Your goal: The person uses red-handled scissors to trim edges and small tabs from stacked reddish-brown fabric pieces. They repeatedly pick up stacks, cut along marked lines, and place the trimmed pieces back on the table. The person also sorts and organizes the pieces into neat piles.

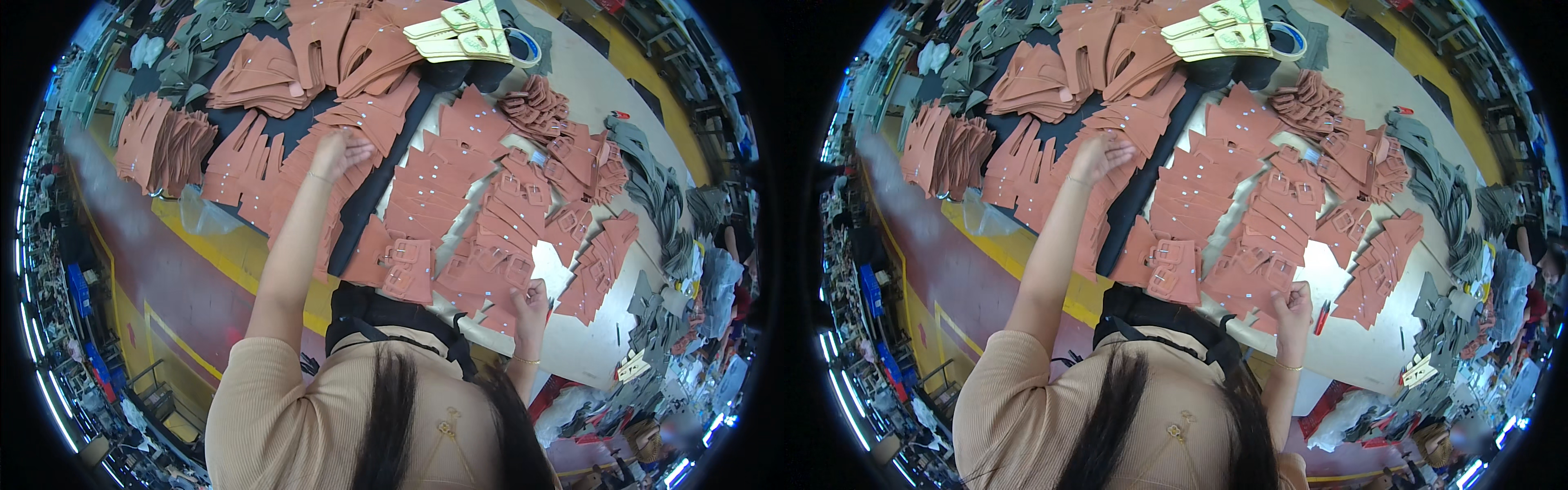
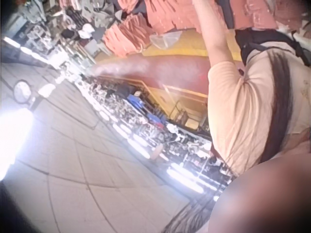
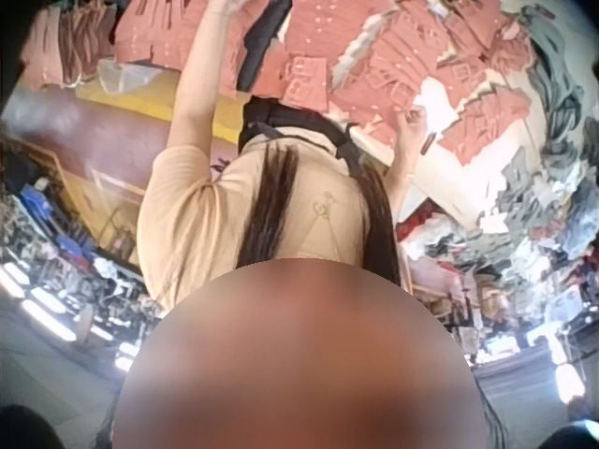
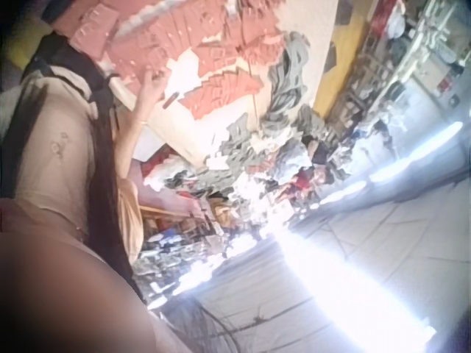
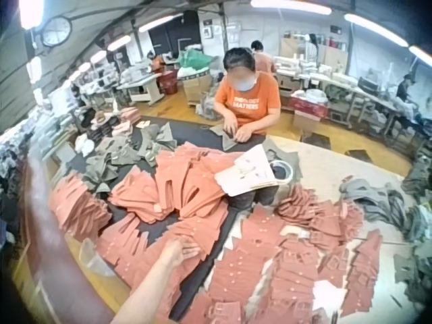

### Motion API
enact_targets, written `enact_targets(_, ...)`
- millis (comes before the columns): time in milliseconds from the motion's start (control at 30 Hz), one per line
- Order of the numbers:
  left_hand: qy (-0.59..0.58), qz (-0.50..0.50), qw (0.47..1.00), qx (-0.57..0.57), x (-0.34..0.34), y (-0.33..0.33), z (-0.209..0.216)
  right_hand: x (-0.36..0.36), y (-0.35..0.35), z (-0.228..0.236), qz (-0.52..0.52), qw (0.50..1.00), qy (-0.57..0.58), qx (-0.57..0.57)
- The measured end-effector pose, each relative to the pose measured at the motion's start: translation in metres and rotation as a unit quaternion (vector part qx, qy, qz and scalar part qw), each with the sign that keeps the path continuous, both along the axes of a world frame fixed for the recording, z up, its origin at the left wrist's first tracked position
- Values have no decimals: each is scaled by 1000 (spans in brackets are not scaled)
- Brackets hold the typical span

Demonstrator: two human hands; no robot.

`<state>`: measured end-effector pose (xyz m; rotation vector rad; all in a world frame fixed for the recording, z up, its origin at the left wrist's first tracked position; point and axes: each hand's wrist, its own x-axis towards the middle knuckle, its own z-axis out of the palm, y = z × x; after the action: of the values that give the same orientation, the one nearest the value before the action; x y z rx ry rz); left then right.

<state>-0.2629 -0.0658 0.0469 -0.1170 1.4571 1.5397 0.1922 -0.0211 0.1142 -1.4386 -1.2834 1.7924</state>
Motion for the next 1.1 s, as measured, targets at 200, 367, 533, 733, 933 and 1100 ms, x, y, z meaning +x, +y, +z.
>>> enact_targets(200,224,-63,964,-126,-27,31,-25,-13,-13,-1,32,999,21,24)
enact_targets(367,332,-45,938,-86,-33,39,-39,-3,-15,1,32,999,-12,2)
enact_targets(533,266,32,961,-66,-48,46,-56,6,-13,-2,16,1000,-3,18)
enact_targets(733,297,26,951,-79,-51,67,-60,9,-15,-3,1,998,-51,46)
enact_targets(933,348,-148,893,-242,-71,88,-18,36,4,8,-61,991,-81,82)
enact_targets(1100,319,-182,882,-294,-94,85,36,69,42,16,-98,947,-264,154)
